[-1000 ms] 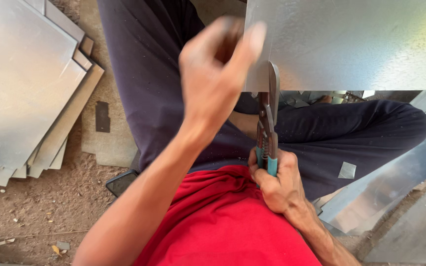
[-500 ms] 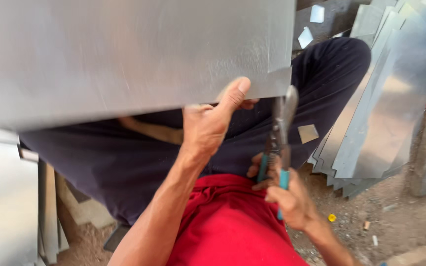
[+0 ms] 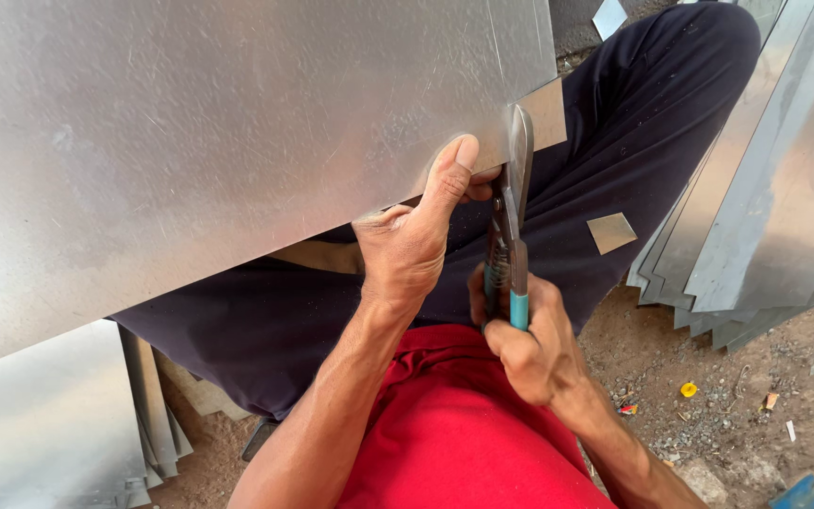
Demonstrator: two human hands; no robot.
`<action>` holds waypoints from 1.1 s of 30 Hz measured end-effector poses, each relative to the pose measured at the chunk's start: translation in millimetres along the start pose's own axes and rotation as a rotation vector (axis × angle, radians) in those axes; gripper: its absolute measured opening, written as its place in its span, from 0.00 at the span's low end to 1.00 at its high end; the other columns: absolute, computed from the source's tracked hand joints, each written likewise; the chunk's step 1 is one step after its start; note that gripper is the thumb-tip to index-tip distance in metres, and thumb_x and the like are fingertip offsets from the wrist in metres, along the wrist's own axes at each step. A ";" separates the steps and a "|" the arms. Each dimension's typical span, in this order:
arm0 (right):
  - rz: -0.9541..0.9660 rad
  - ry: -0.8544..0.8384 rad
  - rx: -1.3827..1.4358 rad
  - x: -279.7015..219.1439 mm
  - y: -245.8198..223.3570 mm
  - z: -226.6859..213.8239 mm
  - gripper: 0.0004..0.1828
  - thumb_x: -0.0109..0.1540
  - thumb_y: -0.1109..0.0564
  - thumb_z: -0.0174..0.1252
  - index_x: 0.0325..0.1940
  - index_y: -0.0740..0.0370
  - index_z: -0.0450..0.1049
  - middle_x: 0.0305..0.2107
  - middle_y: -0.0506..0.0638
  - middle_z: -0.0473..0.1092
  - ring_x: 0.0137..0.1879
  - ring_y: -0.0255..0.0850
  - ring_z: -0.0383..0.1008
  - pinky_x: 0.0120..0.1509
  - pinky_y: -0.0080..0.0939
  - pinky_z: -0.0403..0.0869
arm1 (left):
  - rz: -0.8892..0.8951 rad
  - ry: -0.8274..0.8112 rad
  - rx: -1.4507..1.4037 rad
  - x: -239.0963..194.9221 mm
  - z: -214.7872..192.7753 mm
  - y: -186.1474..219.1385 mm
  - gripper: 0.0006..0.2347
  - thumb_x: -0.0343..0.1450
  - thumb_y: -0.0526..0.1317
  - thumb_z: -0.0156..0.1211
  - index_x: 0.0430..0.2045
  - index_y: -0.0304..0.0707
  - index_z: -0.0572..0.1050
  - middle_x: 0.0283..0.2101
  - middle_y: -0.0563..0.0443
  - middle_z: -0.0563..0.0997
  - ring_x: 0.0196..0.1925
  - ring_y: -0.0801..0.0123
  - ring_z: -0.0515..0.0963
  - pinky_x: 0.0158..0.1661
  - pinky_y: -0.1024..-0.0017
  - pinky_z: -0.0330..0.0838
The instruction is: The person uses shears to cut small notches into the edges of metal sheets while sitting on the floor, handling the sheets one at a time and placing them in a pile.
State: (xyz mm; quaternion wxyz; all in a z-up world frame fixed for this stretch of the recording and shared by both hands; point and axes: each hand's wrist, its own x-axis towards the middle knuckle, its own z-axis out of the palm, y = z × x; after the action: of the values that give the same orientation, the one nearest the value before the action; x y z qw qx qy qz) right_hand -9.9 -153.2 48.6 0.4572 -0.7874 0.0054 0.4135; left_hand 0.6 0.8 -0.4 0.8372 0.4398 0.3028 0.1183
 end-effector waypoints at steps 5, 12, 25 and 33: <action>-0.119 0.082 -0.207 6.4 7.3 2.9 0.09 0.51 0.56 0.51 0.27 0.66 0.69 0.15 0.51 0.65 0.20 0.40 0.64 0.27 0.43 0.64 | 0.009 0.007 -0.053 -0.5 1.4 3.3 0.11 0.72 0.36 0.68 0.42 0.25 0.81 0.37 0.47 0.85 0.36 0.68 0.84 0.39 0.73 0.82; -0.099 0.181 -0.473 -15.3 -1.1 -25.0 0.08 0.51 0.61 0.48 0.32 0.65 0.69 0.17 0.52 0.68 0.23 0.42 0.71 0.30 0.41 0.69 | -0.005 0.402 -0.336 -4.1 38.5 -0.2 0.14 0.68 0.40 0.73 0.41 0.28 0.82 0.43 0.53 0.84 0.46 0.75 0.82 0.52 0.77 0.75; 0.004 0.121 -0.267 -11.6 42.5 -30.2 0.10 0.49 0.60 0.53 0.30 0.65 0.77 0.19 0.50 0.73 0.23 0.37 0.71 0.27 0.38 0.70 | 0.079 0.316 -0.092 -41.7 -126.0 67.1 0.06 0.69 0.32 0.68 0.36 0.30 0.83 0.38 0.49 0.85 0.38 0.70 0.84 0.44 0.72 0.80; 0.094 -0.041 -0.254 -13.5 28.8 11.4 0.12 0.52 0.65 0.48 0.34 0.70 0.76 0.23 0.54 0.74 0.27 0.39 0.74 0.33 0.40 0.74 | 0.499 0.535 0.089 -75.8 -234.1 110.7 0.04 0.72 0.32 0.66 0.35 0.28 0.83 0.32 0.47 0.85 0.32 0.70 0.83 0.37 0.72 0.79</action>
State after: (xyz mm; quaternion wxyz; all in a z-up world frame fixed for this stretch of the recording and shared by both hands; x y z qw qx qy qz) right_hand -37.3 -166.7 34.2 0.3340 -0.8291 -0.0196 0.4479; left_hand -194.6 186.0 19.0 0.6537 0.4896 0.3993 0.4165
